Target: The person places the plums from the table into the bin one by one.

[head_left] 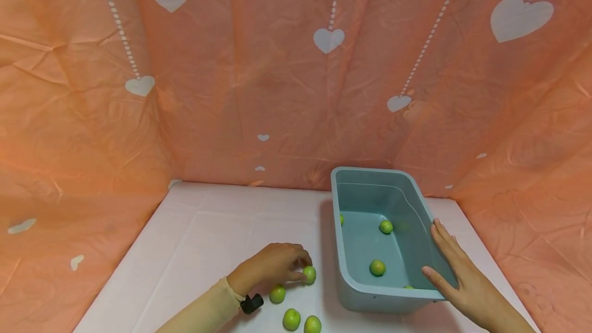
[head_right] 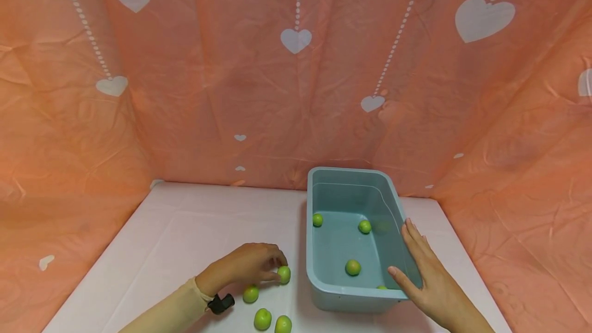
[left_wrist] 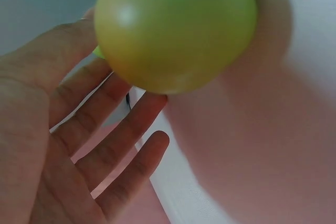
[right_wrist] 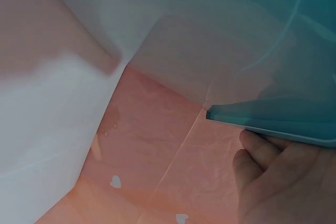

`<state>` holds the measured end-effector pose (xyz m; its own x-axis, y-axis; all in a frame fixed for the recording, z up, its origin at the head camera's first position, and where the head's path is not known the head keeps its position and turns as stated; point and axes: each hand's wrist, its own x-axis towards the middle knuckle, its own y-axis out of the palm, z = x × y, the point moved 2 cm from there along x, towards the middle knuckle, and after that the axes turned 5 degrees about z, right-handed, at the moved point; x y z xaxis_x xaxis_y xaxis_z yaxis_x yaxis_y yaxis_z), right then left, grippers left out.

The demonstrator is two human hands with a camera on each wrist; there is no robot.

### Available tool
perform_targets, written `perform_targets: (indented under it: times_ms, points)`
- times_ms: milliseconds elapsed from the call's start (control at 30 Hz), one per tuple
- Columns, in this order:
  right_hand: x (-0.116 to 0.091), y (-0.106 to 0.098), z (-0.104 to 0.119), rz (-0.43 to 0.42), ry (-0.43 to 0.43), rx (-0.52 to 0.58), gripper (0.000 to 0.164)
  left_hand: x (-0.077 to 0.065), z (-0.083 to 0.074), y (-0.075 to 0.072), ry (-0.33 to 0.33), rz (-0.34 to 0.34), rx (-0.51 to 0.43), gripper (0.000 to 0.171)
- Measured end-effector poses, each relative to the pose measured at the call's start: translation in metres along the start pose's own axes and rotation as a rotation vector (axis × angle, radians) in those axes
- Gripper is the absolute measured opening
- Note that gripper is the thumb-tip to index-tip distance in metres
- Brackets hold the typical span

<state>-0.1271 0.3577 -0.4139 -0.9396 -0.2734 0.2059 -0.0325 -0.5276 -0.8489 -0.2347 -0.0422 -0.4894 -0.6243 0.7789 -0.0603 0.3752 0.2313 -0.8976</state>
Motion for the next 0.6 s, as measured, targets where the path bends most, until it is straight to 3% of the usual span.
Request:
perform_targets:
  times_ms: [367,600]
  points:
    - [0.001,0.000,-0.004,-0.004,-0.006,-0.018,0.092,-0.002,0.001,-0.006,-0.040,-0.046,-0.027,0.023]
    - [0.001,-0.001,-0.004,-0.005,-0.012,-0.018,0.092,-0.002,0.005,-0.013,-0.019,-0.098,-0.049,0.023]
